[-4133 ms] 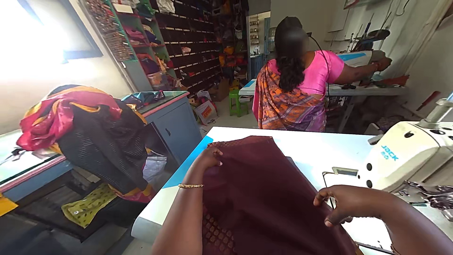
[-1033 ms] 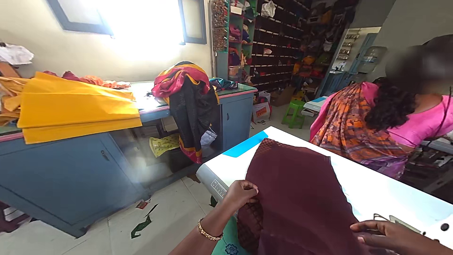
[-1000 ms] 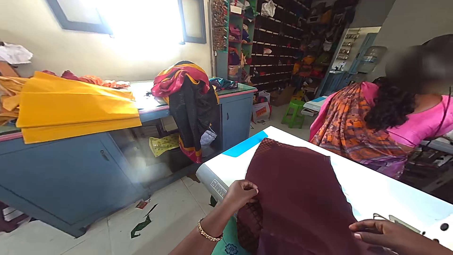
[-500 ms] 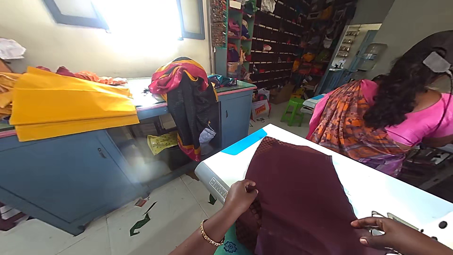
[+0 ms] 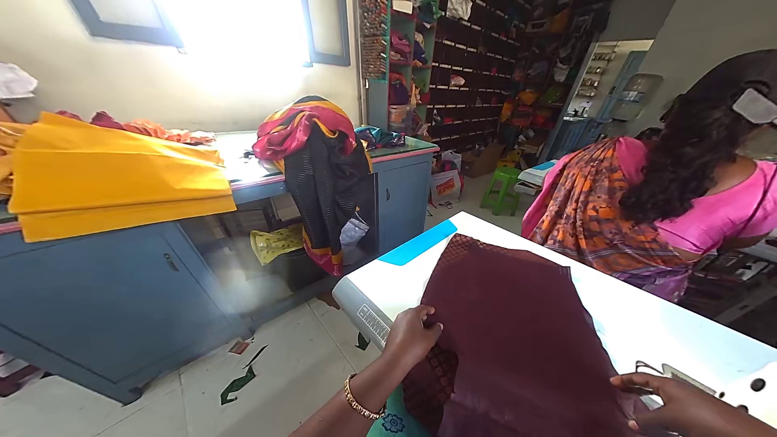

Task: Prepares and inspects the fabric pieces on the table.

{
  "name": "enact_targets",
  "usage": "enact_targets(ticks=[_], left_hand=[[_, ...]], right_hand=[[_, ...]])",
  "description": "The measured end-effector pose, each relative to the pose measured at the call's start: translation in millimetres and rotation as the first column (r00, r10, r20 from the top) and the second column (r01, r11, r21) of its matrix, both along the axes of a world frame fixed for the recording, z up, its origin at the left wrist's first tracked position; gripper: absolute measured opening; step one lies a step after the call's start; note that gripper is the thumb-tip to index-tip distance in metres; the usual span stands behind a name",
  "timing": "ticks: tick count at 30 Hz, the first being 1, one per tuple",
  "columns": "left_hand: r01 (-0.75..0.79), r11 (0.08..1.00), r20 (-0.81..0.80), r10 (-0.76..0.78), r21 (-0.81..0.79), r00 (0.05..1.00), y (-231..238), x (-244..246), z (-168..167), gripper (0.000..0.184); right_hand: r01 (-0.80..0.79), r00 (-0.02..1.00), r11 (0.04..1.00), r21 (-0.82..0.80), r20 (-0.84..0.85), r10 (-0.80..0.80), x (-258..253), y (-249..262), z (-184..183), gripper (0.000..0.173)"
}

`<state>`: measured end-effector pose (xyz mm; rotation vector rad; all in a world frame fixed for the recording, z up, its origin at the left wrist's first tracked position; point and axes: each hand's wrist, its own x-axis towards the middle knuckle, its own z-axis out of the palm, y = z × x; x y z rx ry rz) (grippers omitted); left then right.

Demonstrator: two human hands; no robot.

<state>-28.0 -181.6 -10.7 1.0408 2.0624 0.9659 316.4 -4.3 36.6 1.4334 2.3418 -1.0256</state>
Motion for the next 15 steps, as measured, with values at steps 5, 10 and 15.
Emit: enact_targets(ticks=[5,10,15], left_hand=[[-0.013,1.000,0.020,0.012,0.019,1.000,-0.4,1.3,-0.1,0.042],[-0.069,0.994,0.091,0.061,0.082,0.994,-2.3,0.4,2.2,0.035],[-0.100,0.992,0.059,0.096,0.080,0.994,-2.5,-6.2,2.6,0.032]], right_hand=[[0.061,0.996,0.997,-0.055,-0.066,-0.065,-5.1,1.8,-4.1,0.054],[0.053,0.982,0.998,-0.037,-0.179,-0.058,-5.4,1.4,-3.2,0.048],[0.063,0.947,0.995,-0.080,-0.311,-0.084,-6.3,-6.5,1.2,0.058]])
